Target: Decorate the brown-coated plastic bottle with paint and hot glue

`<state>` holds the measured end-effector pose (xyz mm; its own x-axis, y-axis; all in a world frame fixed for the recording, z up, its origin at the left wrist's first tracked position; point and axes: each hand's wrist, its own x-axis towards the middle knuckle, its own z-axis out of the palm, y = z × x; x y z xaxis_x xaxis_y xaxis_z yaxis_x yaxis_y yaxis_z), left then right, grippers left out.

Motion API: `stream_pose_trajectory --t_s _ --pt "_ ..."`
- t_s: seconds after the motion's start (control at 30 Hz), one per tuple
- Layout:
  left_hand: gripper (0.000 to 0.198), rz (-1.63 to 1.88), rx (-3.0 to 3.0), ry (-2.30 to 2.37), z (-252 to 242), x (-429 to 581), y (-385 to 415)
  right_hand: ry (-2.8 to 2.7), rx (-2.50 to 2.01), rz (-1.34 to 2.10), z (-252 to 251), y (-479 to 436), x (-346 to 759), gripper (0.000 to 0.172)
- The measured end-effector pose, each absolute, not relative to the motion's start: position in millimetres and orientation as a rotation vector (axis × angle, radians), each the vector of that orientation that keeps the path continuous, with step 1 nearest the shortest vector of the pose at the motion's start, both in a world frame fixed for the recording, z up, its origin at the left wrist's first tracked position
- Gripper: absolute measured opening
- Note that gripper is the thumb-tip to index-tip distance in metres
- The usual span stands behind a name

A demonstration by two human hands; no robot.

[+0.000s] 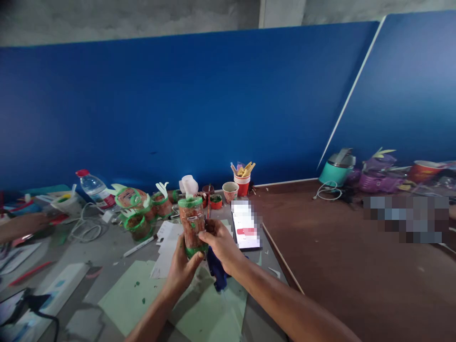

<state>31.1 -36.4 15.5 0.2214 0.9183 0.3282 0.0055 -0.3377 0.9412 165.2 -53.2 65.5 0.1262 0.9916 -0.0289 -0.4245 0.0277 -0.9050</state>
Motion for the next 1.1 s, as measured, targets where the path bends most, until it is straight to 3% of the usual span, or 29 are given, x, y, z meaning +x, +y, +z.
stream_pose_trajectory --t_s 0.23,0.6,0.87,1.1 --pt "0.068 1.139 1.326 0.775 13.5 30.4 -34.8 -0.794 -0.941 1.272 61.8 -48.8 166.2 0.034" --pt "0.068 1.273 1.113 0.757 15.2 31.2 -25.0 -0.786 -1.02 1.239 67.8 -48.9 171.6 0.032" --pt "0.067 1.314 1.24 0.841 25.6 29.5 -24.6 -1.249 -1.175 1.051 86.5 -58.3 195.2 0.041" --pt "0.057 1.332 1.316 0.904 25.6 28.1 -23.2 -1.927 -1.565 0.757 104.1 -82.9 211.4 0.027"
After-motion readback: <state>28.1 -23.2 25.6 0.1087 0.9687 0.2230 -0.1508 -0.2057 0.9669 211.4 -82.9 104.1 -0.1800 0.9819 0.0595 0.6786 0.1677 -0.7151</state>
